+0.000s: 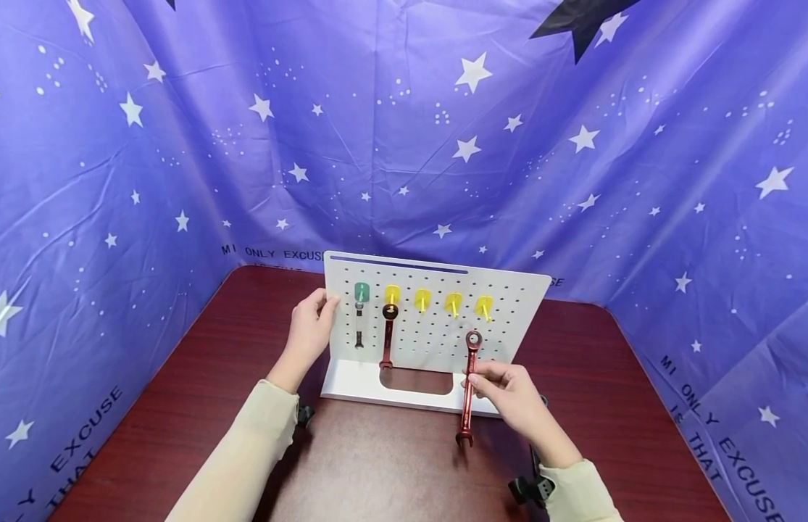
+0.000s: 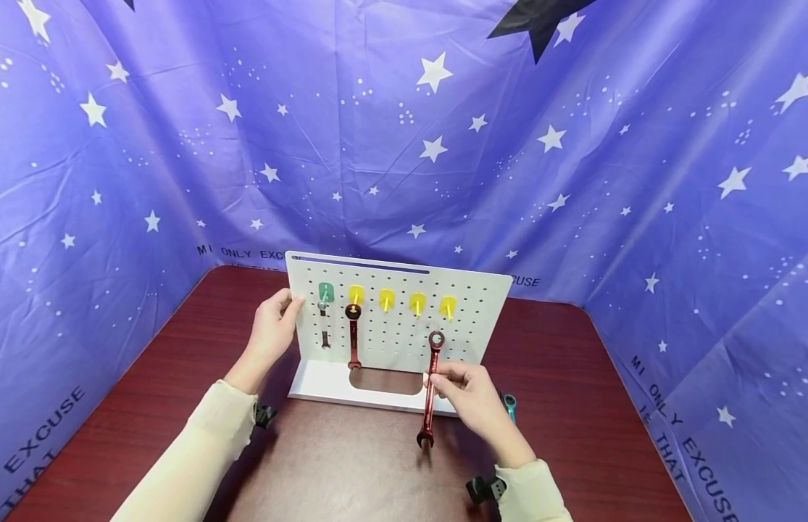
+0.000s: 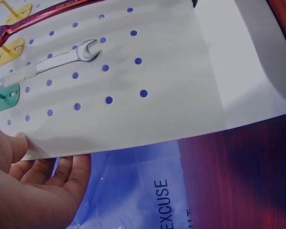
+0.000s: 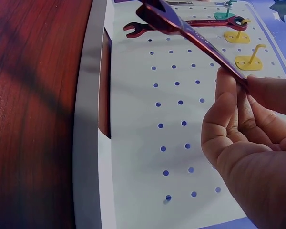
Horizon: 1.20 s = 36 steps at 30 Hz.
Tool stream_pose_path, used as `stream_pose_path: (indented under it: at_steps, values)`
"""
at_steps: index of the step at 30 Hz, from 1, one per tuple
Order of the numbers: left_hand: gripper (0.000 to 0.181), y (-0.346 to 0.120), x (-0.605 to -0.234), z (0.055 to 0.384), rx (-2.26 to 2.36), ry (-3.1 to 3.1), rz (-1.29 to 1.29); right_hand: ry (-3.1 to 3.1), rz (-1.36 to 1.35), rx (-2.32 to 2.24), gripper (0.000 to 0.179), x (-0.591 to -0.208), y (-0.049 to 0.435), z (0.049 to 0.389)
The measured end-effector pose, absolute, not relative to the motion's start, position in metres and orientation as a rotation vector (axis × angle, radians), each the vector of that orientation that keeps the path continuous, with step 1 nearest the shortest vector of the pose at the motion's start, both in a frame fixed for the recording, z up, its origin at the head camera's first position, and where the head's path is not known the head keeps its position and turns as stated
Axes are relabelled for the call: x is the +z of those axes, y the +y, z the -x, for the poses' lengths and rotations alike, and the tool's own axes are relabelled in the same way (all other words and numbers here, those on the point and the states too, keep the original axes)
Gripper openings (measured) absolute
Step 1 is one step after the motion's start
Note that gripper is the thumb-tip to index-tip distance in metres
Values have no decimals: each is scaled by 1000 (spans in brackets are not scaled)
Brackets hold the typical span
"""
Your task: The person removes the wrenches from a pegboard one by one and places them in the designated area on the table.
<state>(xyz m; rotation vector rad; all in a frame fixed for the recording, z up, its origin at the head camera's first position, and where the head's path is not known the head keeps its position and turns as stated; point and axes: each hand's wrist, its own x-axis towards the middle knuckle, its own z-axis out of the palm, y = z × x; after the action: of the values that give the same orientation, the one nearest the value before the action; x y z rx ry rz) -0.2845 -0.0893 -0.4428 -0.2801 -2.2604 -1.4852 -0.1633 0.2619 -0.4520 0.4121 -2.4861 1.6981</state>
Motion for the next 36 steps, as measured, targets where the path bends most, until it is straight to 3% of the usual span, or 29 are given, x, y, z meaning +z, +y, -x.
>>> stream_pose_path:
  at_steps: [36]
  values:
    - [16,-90,-445,286,-1468,-2280,268,-2503,-309,1757,15,-455,275,158]
